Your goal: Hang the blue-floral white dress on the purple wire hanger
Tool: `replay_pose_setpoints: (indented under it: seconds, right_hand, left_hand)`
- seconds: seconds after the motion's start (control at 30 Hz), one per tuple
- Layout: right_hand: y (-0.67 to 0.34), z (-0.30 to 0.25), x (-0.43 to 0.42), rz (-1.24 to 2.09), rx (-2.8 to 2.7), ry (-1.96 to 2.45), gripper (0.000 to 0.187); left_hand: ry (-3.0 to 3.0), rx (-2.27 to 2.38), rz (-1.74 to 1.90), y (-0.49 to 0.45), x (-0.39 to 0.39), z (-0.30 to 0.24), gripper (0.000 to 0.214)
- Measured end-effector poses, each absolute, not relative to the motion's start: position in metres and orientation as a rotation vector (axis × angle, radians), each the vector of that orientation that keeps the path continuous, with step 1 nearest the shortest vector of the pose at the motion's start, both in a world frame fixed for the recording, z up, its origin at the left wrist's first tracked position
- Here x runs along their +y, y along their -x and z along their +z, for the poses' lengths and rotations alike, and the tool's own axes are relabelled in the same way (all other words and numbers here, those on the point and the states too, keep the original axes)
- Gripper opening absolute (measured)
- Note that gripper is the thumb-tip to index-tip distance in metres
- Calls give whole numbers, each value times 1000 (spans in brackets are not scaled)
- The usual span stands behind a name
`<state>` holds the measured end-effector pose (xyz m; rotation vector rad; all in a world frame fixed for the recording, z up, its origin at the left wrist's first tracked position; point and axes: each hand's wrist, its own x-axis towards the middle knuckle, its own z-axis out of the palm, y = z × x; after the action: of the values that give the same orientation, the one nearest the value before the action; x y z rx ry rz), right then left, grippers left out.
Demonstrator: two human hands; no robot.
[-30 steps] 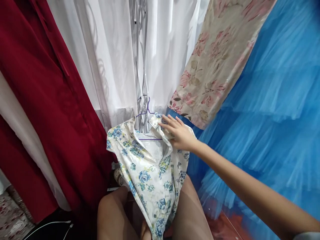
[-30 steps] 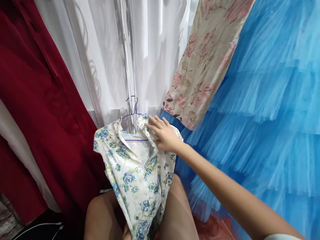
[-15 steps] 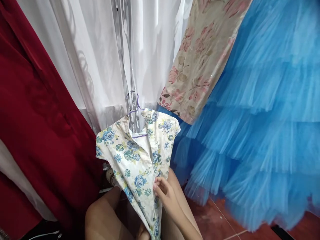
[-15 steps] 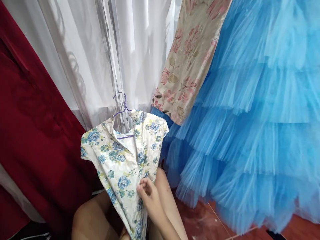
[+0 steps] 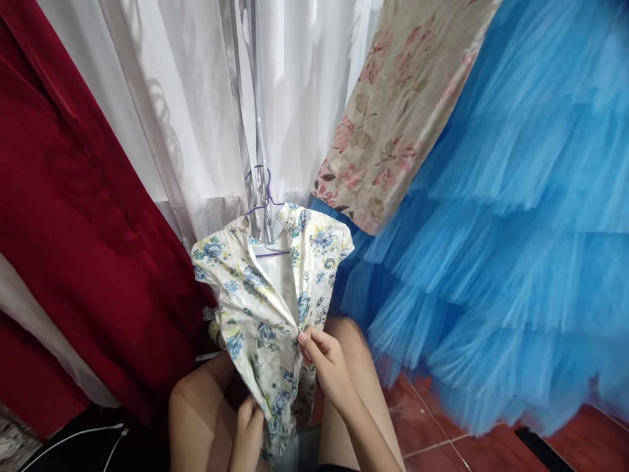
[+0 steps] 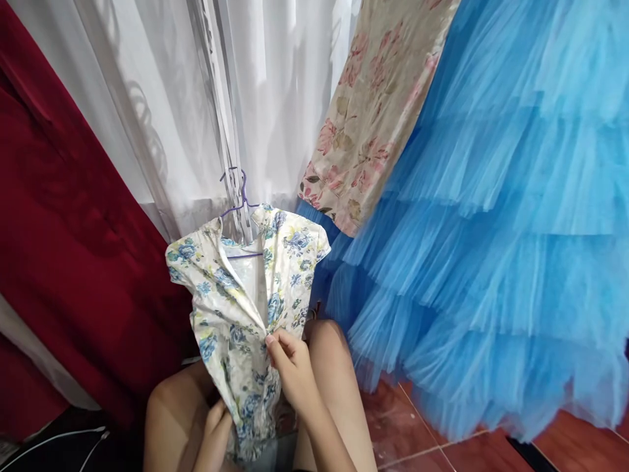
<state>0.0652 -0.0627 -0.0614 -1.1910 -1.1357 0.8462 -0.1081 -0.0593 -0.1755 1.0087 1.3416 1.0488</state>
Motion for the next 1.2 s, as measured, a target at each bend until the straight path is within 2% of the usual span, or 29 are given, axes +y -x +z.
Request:
replay_pose_setpoints:
  seconds: [0.1,0.17,0.27,0.4,0.63,0.77,0.9,1.07,1.2]
  right_hand:
    - [-65,-63,-70,870,-1138,1224,40]
    - [-63,-64,-71,896,-1134,1231,39]
    - [-59,-63,-70,923,-1170,1214,39]
    - [-60,-62,-71,936,-1198,1214,41]
    - [-58,-62,-67,1142,-1065,1124,39]
    - [-53,-58,-61,1075,-1028,1189,40]
    - [-57,-59,-62,1012,-1072,1266,32]
    - [-54,-66,-72,1022,-1062,1242,32]
    - [-48,-61,-76,1215,-935,1151,25]
  left_hand:
    - [-1138,1399,1494,108,-50,-174,42]
    - [-1371,1362,1660,97,-47,-158,42]
    - [-1696,1144,1415,70,-44,-123,30]
    - [-1731,1023,1255,49,-39,-95,12]
    - [-1790,996,1100,69,-41,-93,11]
    - [-1917,1059,1049,74,-41,-85,14]
    - [-1955,1038,1033,72,-40,-81,13]
    - [-1859,1071,1130,71,-42,-85,21]
    - [-1827,1094,1160,69,-45,-87,8]
